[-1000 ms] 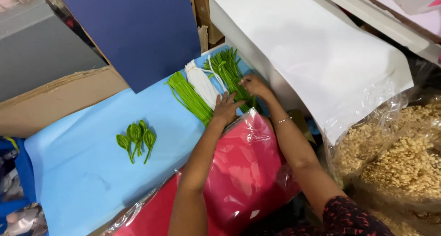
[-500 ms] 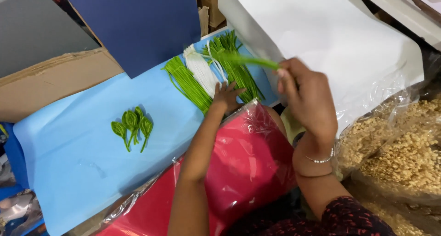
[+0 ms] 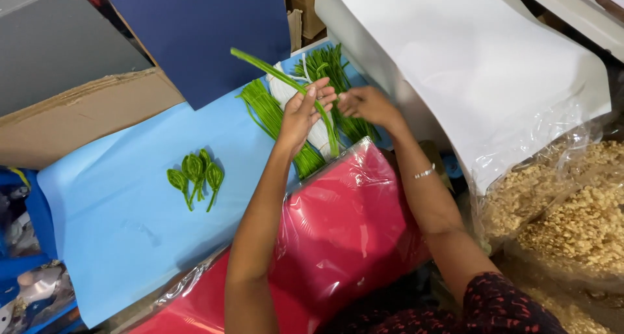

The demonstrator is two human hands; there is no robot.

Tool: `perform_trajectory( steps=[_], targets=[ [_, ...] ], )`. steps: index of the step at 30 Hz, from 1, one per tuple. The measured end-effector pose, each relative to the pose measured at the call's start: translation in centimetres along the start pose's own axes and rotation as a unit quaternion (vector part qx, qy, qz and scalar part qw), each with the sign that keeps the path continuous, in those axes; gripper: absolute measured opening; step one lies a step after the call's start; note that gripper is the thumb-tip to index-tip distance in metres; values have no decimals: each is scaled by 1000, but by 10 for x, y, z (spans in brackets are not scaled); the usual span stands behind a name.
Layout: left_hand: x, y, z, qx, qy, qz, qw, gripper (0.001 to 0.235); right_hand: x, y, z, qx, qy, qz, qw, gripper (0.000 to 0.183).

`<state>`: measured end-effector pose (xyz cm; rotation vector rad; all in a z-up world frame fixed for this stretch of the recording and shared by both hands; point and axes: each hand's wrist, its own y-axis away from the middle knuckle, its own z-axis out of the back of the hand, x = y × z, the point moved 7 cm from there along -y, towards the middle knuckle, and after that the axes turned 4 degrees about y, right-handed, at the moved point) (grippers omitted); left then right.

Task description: The person braids a green cord by hand, forming a small leaf-like shape and placing it on a blue sheet. They then pick up two additional green cords and begin braiding them together.

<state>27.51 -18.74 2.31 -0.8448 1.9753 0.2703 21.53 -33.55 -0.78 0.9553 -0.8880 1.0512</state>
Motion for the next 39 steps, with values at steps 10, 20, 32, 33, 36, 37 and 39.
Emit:
perform_trajectory(
  steps=[10,20,32,33,36,37,39],
  targets=[
    [-71,64,-47,-22,-92,20,995,49,-125,-59,46,-144,368,-67,916,33],
    [-122,179,-40,-224,-63,-66,970,39,-95,-31,36,-152,351,-133,914,45],
    [-6,306,-9,-279,-281,106,912,25,25,-7,39,-323,270,310,852,16],
    [-4,307,-8,-285,-278,107,911,25,42,-2,33,-316,271,311,854,16],
    [6,320,-10,-276,-350,119,887,34,78,49,12,-328,198,237,893,13],
    [9,324,-13,-277,-367,130,879,30,104,86,-6,-295,115,286,904,7],
    [16,325,-8,-278,-389,125,869,26,130,145,-32,-263,28,346,900,11]
  ],
)
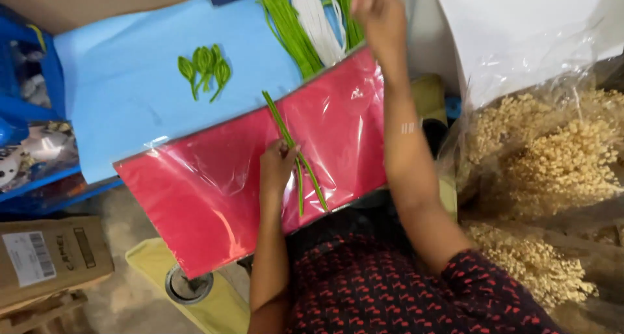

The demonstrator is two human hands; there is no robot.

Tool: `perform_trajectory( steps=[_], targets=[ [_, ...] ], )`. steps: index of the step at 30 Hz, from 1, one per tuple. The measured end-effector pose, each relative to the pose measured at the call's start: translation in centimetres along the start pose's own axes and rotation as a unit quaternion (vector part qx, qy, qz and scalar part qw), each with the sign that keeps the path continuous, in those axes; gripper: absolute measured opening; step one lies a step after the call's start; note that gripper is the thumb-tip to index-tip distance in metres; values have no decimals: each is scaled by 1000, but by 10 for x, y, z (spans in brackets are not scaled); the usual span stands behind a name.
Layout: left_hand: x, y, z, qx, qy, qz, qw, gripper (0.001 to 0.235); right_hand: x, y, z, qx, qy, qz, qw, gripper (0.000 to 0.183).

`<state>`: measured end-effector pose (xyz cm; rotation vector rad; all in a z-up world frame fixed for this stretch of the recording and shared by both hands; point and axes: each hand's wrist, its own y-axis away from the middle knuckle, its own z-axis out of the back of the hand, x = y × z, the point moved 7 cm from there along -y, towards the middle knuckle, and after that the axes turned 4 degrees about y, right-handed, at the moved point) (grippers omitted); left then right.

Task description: The person braids a green cord by hand, forming a small leaf-like shape and placing it on a blue sheet. They then pick up two additional green cords and begin braiding them together.

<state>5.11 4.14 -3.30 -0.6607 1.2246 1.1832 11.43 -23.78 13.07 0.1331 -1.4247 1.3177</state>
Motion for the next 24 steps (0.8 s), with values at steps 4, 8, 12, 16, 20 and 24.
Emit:
perform_trajectory(
  steps=[4,8,12,16,20,24],
  targets=[
    [1,-6,7,-62,-23,7,998,21,17,101,-14,130,-12,-71,989,9],
    [-10,3,21,-101,-43,3,994,34,-24,192,-41,294,-69,-264,916,23],
    [-4,5,37,-123,-24,11,992,35,-26,222,-44,365,-21,-286,886,27],
    [-15,8,49,-116,112,-8,987,34,-1,232,-35,461,139,-265,836,33],
    [-40,23,48,-70,185,-14,980,37,-9,230,-34,397,105,-202,889,31],
    [-51,27,33,-29,254,-27,966,39,52,196,-31,322,-12,-186,928,15]
  ],
)
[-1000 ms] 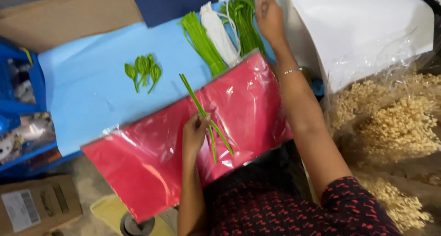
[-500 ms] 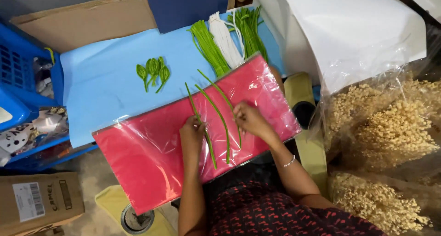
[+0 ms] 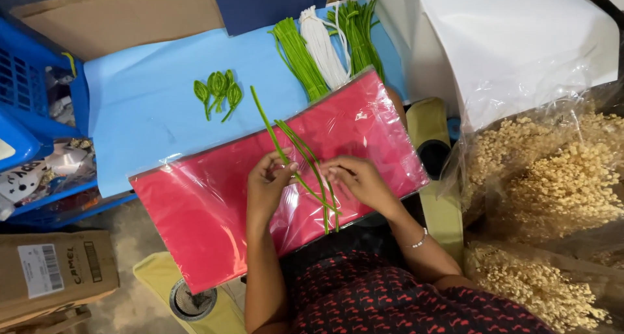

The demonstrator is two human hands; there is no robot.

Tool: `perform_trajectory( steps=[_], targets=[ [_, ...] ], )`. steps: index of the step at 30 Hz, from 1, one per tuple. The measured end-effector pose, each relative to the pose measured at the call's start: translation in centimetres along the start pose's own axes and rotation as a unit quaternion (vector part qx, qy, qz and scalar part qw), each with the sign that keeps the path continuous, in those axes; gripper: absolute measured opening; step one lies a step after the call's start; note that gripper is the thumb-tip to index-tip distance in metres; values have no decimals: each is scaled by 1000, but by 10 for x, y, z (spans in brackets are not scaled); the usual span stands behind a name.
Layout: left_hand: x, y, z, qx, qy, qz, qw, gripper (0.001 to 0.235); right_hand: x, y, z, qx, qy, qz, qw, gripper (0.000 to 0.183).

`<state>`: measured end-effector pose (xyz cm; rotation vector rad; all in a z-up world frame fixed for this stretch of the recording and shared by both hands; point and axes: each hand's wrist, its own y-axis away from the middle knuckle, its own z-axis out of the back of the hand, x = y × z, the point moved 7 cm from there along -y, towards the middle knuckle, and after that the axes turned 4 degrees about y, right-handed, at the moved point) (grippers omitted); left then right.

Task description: The person braids a green cord by hand, forming a small leaf-like shape and placing it on a blue sheet. They then pick up two additional green cords and begin braiding them together.

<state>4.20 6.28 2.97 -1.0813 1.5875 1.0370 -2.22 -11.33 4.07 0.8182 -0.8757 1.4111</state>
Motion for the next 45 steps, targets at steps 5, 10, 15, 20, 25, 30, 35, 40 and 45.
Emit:
perform_trajectory(
  steps=[5,10,15,20,25,30,35,40,45],
  targets=[
    [-1,1,-15,39,105,-15,994,42,16,14,-4,-187,84,372,905,23],
    [20,-4,-24,51,135,-10,989,41,42,32,-16,-209,116,427,872,16],
    [24,-6,-23,54,124,-9,991,41,59,30,-14,-203,93,445,867,22],
    [25,-5,-23,43,95,-4,995,40,59,31,-13,-206,117,449,861,21],
    [13,-10,-1,-31,81,-20,996,30,51,36,-22,-176,116,464,861,23],
    [16,-17,27,-90,76,-35,992,24,57,48,-34,-140,126,482,856,27],
    [38,-34,68,-149,154,-43,976,22,66,64,-56,-81,149,520,837,31],
    [26,-32,81,-183,158,-76,967,21,80,76,-67,2,179,519,836,36],
    [-6,-15,81,-212,180,-75,958,17,93,86,-68,110,220,483,840,19]
  ],
)
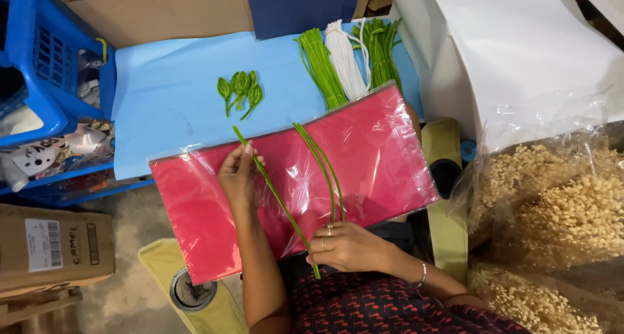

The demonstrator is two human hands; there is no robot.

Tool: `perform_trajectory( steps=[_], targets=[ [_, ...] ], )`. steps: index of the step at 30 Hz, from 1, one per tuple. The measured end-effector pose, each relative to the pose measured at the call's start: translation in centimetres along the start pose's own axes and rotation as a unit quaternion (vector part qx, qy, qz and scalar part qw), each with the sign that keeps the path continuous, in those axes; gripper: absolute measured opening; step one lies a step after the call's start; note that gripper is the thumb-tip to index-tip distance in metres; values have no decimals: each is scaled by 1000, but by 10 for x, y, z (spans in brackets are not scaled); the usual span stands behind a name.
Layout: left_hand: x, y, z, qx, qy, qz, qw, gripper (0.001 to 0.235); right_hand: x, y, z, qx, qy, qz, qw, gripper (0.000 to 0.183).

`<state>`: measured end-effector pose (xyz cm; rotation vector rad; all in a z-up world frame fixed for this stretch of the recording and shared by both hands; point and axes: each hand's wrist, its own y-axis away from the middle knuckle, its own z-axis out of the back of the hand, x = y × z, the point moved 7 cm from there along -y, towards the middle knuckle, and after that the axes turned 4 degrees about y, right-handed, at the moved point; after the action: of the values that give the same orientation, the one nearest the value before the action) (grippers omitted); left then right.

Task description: The person braids a green cord by hand, forming a small leaf-like shape and placing it on a blue sheet. They then pick up two additional green cords and begin braiding them together.

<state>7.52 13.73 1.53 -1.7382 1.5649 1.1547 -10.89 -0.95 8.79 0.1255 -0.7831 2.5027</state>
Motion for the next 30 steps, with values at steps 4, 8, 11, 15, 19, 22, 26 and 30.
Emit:
perform_trajectory(
  steps=[4,8,11,15,19,22,26,30],
  targets=[
    [0,-4,7,-1,35,6,999,10,3,4,-2,54,-4,2,999,14],
    [-1,-6,13,-7,52,5,999,8,5,6,-2,84,17,6,996,11],
    [-13,0,11,-27,11,-18,999,9,3,7,-1,102,0,-7,995,5],
    [-18,-3,17,-66,13,-36,997,12,7,-1,10,69,-17,-5,997,6],
    [-26,-8,20,-49,-43,-74,995,7,14,-10,21,35,-44,12,998,9],
    [-27,-6,20,-56,-51,-67,995,6,23,-12,41,-59,-26,42,997,8],
    [-14,-14,18,-12,-14,-41,999,6,33,-13,70,-198,17,92,976,14],
    [-19,-12,7,-4,4,-14,1000,12,34,-14,75,-213,0,100,972,10]
  ],
)
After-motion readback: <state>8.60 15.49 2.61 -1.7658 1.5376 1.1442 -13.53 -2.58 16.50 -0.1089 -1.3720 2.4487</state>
